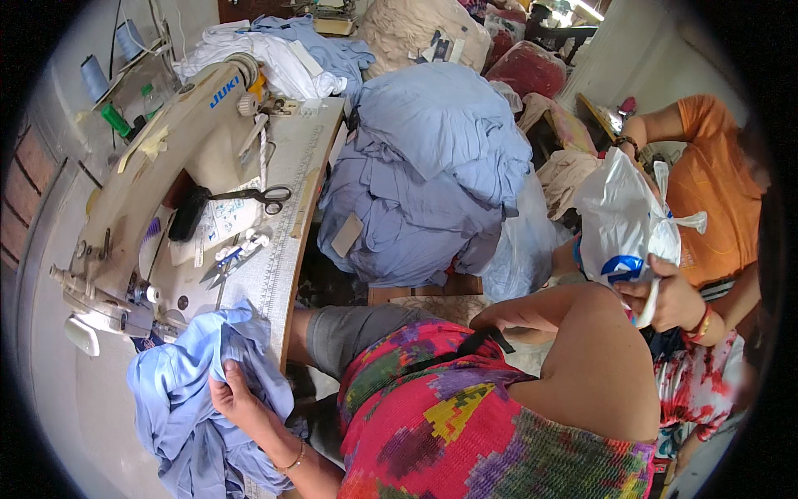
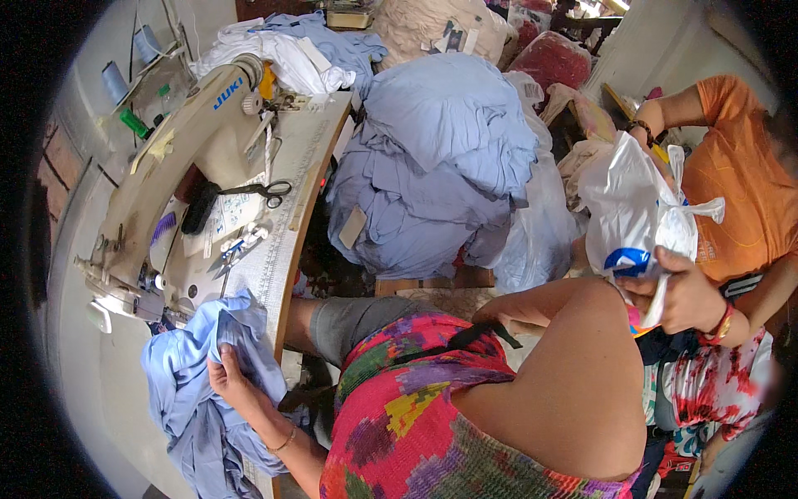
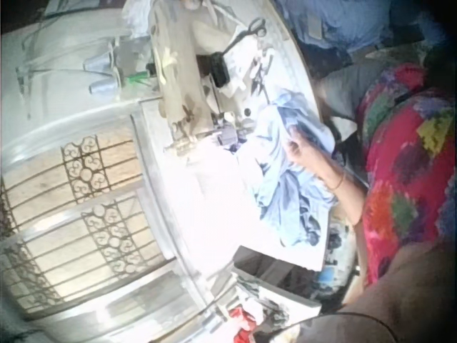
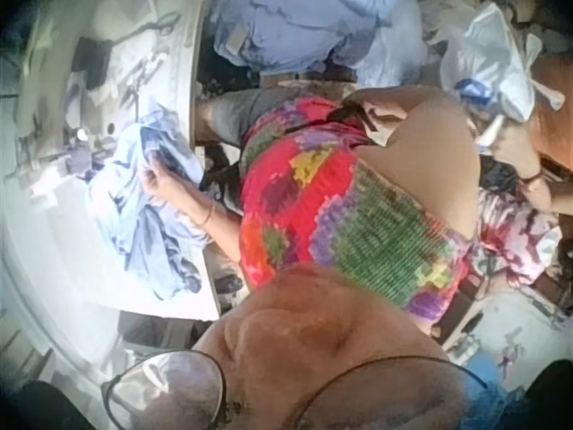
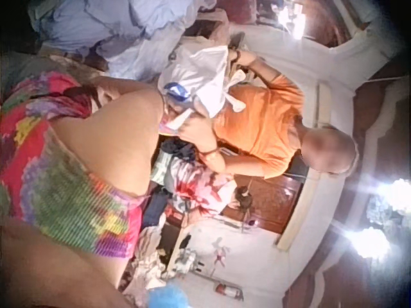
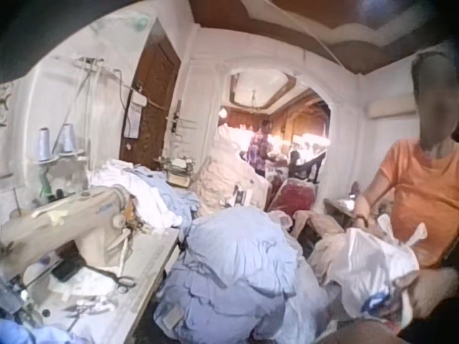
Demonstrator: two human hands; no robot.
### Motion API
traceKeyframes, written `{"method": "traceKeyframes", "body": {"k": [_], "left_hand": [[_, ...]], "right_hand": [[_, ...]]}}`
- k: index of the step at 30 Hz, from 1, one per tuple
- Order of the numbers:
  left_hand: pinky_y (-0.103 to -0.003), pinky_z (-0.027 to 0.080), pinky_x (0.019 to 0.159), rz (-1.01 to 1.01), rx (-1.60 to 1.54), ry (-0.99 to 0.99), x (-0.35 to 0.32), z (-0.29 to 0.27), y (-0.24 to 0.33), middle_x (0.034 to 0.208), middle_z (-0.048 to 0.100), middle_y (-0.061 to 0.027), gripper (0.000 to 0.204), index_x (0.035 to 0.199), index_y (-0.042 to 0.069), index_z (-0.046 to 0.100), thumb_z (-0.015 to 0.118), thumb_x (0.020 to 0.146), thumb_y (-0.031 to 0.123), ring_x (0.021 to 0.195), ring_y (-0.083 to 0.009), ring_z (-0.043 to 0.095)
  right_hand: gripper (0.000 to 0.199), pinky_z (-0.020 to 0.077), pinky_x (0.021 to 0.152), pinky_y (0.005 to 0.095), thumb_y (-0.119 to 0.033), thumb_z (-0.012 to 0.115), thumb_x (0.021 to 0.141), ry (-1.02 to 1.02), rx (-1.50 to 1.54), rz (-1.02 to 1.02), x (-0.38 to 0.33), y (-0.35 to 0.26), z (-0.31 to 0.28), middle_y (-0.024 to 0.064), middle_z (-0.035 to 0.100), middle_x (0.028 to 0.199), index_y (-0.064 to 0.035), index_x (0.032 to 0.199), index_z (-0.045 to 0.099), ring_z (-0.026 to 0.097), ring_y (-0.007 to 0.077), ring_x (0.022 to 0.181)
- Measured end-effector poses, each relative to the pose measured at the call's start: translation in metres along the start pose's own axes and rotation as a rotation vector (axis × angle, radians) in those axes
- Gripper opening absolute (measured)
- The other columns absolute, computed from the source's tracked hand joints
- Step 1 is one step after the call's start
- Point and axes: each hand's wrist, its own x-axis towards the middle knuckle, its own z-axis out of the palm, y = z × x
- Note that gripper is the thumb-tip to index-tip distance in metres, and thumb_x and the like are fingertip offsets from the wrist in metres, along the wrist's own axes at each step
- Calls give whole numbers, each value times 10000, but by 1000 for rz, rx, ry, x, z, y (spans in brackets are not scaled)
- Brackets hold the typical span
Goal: The person handles a blue shirt at a sewing machine, using a small snip tool to trim threads and turning the collar edge to prepare it for sewing. They receive a food container from another person and set it aside before resuming work on the fabric.
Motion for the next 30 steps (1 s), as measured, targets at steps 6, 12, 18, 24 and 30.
{"method": "traceKeyframes", "body": {"k": [6, 12, 18, 24, 30], "left_hand": [[-192, 380, 643, 30, 53, -20, -1, 1, -2, 786, 580, 14, 86, 877, 14, 598, 547, 862, 82, 685, -44, 473], [-175, 347, 610, 29, 52, -10, -4, 4, 3, 765, 536, 35, 112, 876, -7, 590, 577, 850, 100, 675, -34, 424], [-179, 350, 617, 41, 24, -42, -3, 5, 4, 776, 540, 28, 119, 885, -15, 584, 571, 854, 99, 685, -42, 427], [-185, 361, 634, 27, 15, -81, -2, 8, -4, 794, 548, 17, 111, 899, -18, 580, 558, 856, 81, 690, -51, 439], [-192, 371, 640, 24, -7, -39, -1, 1, -3, 787, 539, 21, 95, 902, -12, 575, 549, 853, 65, 696, -50, 439]], "right_hand": [[293, 412, 834, 325, -263, 449, 906, -44, -111, 110, -26, 11, -2, 100, 536, 1083, -66, 1111, 520, 510, 210, 975], [302, 410, 836, 327, -277, 442, 908, -87, -126, 183, -45, 19, 6, 101, 536, 1090, -69, 1112, 521, 505, 206, 987], [311, 408, 839, 330, -290, 434, 910, -57, -82, 225, -51, 15, 10, 101, 535, 1097, -73, 1113, 523, 500, 202, 999], [320, 406, 841, 332, -304, 427, 911, -12, -37, 239, -58, 12, 4, 102, 535, 1105, -76, 1114, 525, 495, 198, 1012], [330, 404, 844, 335, -317, 420, 913, 2, 11, 194, -38, -7, -4, 103, 535, 1112, -79, 1115, 527, 490, 194, 1024]]}}
